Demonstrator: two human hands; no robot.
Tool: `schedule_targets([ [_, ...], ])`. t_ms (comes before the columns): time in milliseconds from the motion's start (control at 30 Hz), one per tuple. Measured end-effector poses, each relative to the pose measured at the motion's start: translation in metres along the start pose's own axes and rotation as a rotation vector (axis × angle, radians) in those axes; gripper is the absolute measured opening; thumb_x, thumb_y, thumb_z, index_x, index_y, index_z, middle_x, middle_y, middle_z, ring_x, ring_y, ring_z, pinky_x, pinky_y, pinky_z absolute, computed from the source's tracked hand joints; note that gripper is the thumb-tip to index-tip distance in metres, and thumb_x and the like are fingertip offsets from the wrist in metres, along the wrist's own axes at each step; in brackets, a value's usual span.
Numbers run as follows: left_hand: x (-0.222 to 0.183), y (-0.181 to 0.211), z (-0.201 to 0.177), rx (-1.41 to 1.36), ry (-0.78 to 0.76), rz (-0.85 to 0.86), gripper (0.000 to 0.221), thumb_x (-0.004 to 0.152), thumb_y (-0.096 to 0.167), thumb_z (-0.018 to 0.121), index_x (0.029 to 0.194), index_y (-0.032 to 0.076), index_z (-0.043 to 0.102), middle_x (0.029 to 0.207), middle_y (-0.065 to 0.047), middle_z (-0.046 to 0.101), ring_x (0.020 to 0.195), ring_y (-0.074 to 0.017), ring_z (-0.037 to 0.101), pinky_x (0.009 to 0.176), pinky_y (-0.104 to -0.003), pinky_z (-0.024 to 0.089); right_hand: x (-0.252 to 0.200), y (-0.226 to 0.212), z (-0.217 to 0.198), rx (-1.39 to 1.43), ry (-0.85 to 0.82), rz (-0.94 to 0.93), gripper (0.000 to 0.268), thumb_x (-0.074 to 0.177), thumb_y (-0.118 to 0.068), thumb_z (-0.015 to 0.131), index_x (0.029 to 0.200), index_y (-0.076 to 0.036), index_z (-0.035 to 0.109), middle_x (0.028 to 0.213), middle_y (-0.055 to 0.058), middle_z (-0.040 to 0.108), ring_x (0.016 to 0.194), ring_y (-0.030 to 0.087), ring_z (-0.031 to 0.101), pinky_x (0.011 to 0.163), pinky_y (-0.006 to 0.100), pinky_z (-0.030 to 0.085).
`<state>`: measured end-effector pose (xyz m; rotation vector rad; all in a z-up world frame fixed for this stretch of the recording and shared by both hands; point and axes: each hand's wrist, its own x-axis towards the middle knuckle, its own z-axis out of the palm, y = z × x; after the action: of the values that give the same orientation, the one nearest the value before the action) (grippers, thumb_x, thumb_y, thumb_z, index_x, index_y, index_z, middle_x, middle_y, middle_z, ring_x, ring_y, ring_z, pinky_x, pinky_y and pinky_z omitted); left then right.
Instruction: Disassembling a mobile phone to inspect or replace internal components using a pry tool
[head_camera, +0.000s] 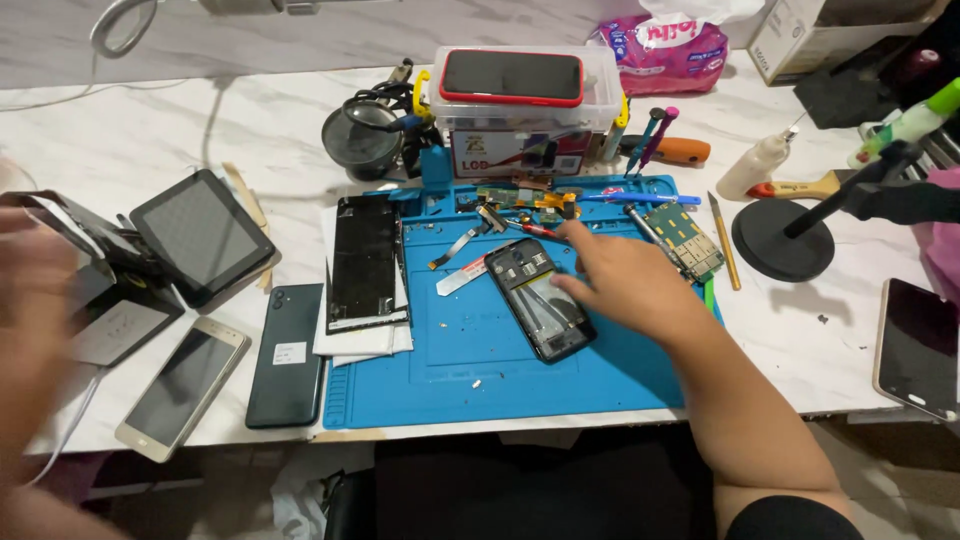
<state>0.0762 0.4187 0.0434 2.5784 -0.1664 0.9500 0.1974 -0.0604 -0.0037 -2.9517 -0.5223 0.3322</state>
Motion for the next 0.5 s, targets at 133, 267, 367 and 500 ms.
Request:
schedule_targets([
  [133, 0.025, 0.200, 0.040, 0.069, -0.028, 0.545, 0.034, 0.099, 0.019, 0.065, 0.130, 0.005, 0.068, 0.111, -0.011, 0.075, 0.094, -0.0308, 0.070, 0.082, -0.045, 0.056, 0.011, -0.017, 0.031, -0.040, -0.076, 0.005, 0.080, 0.089, -0.073, 0.059, 0.144, -0.019, 0.037, 0.140, 0.015, 0.056, 0.108, 0.045, 0.066, 0.074, 0.060, 0.058],
  [267, 0.035, 0.226, 0.147, -0.685, 0.032, 0.535, 0.028, 0.096, 0.006, 0.055, 0.121, 0.005, 0.068, 0.115, -0.012, 0.071, 0.100, -0.0327, 0.071, 0.087, -0.043, 0.057, 0.028, -0.007, 0.056, 0.043, 0.093, -0.099, 0.050, 0.098, -0.040, 0.049, 0.137, -0.010, 0.039, 0.117, 0.019, 0.060, 0.099, 0.046, 0.068, 0.069, 0.060, 0.056],
  [367, 0.042, 0.208, 0.213, -0.836, 0.083, 0.350, 0.030, 0.092, 0.007, 0.058, 0.118, 0.010, 0.072, 0.119, -0.008, 0.070, 0.111, -0.0331, 0.068, 0.096, -0.043, 0.054, 0.034, 0.006, 0.055, 0.194, 0.094, -0.176, 0.057, 0.091, -0.024, 0.065, 0.138, -0.006, 0.038, 0.110, 0.022, 0.065, 0.098, 0.049, 0.071, 0.076, 0.059, 0.059],
  [500, 0.041, 0.168, 0.264, -0.799, -0.006, 0.088, 0.030, 0.086, -0.001, 0.062, 0.109, 0.014, 0.073, 0.115, -0.006, 0.066, 0.109, -0.0329, 0.065, 0.097, -0.045, 0.050, 0.035, 0.015, 0.049, 0.316, 0.125, -0.164, 0.044, 0.089, -0.019, 0.072, 0.123, -0.015, 0.045, 0.091, 0.014, 0.075, 0.087, 0.044, 0.074, 0.074, 0.056, 0.057],
])
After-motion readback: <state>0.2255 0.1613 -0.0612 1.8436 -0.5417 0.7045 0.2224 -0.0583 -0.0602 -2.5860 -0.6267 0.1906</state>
